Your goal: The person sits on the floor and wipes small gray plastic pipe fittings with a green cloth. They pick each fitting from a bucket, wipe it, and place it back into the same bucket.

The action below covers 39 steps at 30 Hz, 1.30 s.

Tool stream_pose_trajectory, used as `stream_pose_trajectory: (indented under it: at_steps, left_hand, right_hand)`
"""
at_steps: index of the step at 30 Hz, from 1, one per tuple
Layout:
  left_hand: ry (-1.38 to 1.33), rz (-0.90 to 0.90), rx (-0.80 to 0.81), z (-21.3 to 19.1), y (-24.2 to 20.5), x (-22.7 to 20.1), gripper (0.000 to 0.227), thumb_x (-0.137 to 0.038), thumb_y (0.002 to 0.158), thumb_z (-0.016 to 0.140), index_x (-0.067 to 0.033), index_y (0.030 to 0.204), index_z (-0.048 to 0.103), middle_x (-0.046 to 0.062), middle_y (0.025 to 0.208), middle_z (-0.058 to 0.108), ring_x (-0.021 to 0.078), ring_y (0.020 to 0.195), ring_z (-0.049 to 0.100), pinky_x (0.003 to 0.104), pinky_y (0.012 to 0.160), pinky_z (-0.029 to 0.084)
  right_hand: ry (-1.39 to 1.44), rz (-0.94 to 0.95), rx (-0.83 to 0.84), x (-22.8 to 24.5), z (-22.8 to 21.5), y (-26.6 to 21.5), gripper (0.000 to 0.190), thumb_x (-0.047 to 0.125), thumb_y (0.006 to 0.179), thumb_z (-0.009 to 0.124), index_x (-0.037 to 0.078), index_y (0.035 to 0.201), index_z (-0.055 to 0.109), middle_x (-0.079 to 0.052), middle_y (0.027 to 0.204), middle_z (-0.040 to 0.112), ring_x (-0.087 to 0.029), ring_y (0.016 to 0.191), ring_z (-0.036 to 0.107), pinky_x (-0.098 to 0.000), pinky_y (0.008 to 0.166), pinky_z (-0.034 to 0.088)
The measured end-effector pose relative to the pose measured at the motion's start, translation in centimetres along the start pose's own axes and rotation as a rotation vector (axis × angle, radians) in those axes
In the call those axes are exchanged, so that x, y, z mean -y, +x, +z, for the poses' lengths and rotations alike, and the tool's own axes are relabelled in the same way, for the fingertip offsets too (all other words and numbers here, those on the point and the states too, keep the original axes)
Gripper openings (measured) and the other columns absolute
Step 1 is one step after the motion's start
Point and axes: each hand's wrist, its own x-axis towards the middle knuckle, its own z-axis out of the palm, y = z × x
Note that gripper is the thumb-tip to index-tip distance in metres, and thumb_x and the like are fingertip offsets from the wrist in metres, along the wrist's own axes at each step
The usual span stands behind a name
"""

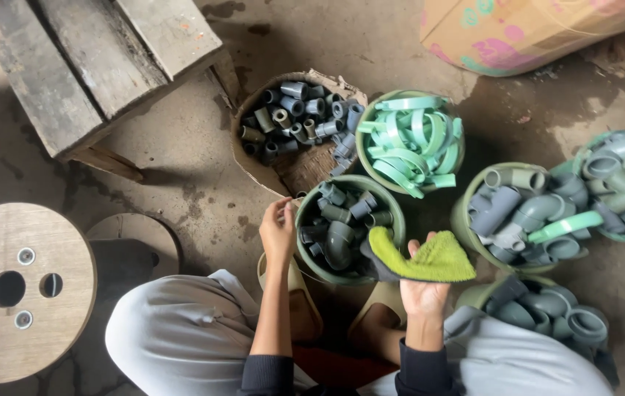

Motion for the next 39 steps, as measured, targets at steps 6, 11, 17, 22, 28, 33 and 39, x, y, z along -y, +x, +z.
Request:
stream_pose_trajectory:
  at_steps: [6, 11, 17, 22, 28, 33, 39]
  left_hand:
    - [0.016, -0.147, -0.073, 2.6, 8.4, 2.1, 0.028, -0.021, 0.101, 0.053, -0.0081, 0.121, 0.068, 0.009, 0.117, 0.072, 0.0221, 0.109, 0.068, 0.036, 0.095, 0.053]
    - [0.262, -0.030, -0.071, 8.6, 17.6, 8.7, 0.038, -0.011, 0.096, 0.058, -0.0081, 0.133, 0.048, 0.020, 0.123, 0.052, 0.0387, 0.103, 0.060, 0.048, 0.087, 0.051]
    - [0.785, -0.032, -0.078, 10.7, 22.0, 13.4, 0.029, -0.020, 0.093, 0.069, -0.0132, 0.115, 0.051, 0.014, 0.114, 0.053, 0.0335, 0.102, 0.057, 0.044, 0.066, 0.060]
    - [0.445, 0.143, -0.124, 7.4, 19.4, 10.0, 0.020, -0.015, 0.094, 0.067, -0.0072, 0.094, 0.049, 0.014, 0.101, 0.058, 0.0368, 0.097, 0.057, 0.050, 0.078, 0.049]
    - [-0.301, -0.182, -0.011, 3.7, 12.6, -3.1, 0.031, -0.038, 0.085, 0.078, -0.0160, 0.093, 0.057, -0.004, 0.088, 0.067, 0.0051, 0.072, 0.058, 0.024, 0.061, 0.049]
    - [-0.792, -0.208, 0.363, 0.9, 4.5, -11.6, 0.042, -0.023, 0.090, 0.072, -0.0078, 0.127, 0.059, 0.001, 0.093, 0.059, 0.0074, 0.072, 0.063, 0.026, 0.081, 0.062]
    - [-0.657, 0.051, 0.397, 1.3, -4.5, -12.4, 0.052, -0.018, 0.085, 0.085, -0.0016, 0.129, 0.065, 0.018, 0.111, 0.068, 0.0191, 0.096, 0.065, 0.039, 0.083, 0.063]
  right_hand:
    - [-0.107, 0.119, 0.059, 0.9, 4.7, 0.1, 0.015, 0.031, 0.096, 0.068, 0.023, 0.095, 0.055, 0.011, 0.084, 0.037, -0.006, 0.074, 0.041, -0.0148, 0.045, 0.030]
    - [-0.377, 0.189, -0.408, -0.4, 1.8, 1.2, 0.029, 0.050, 0.093, 0.058, 0.028, 0.112, 0.060, 0.008, 0.103, 0.052, -0.020, 0.085, 0.043, -0.0211, 0.045, 0.031]
    - [-0.341, 0.086, -0.136, -1.5, 1.4, 0.7, 0.028, 0.005, 0.086, 0.062, 0.016, 0.111, 0.057, 0.001, 0.106, 0.050, -0.019, 0.086, 0.048, -0.0252, 0.059, 0.036]
    - [-0.225, 0.084, -0.060, -1.1, -2.0, 0.4, 0.061, 0.016, 0.094, 0.069, 0.017, 0.152, 0.050, 0.002, 0.154, 0.051, -0.041, 0.128, 0.048, -0.0412, 0.087, 0.046]
    - [-0.221, 0.123, 0.037, -1.3, 3.1, 0.5, 0.047, 0.027, 0.098, 0.065, 0.018, 0.142, 0.054, 0.007, 0.135, 0.057, -0.019, 0.107, 0.049, -0.0362, 0.091, 0.039]
    - [-0.661, -0.125, -0.426, -1.2, 8.4, -0.1, 0.038, 0.007, 0.095, 0.052, -0.012, 0.127, 0.060, -0.022, 0.131, 0.065, -0.032, 0.120, 0.064, -0.0390, 0.109, 0.052]
    - [-1.179, -0.054, -0.503, 1.6, 17.7, -3.4, 0.043, 0.050, 0.093, 0.069, 0.016, 0.119, 0.067, -0.007, 0.094, 0.073, -0.021, 0.094, 0.072, -0.0408, 0.095, 0.056]
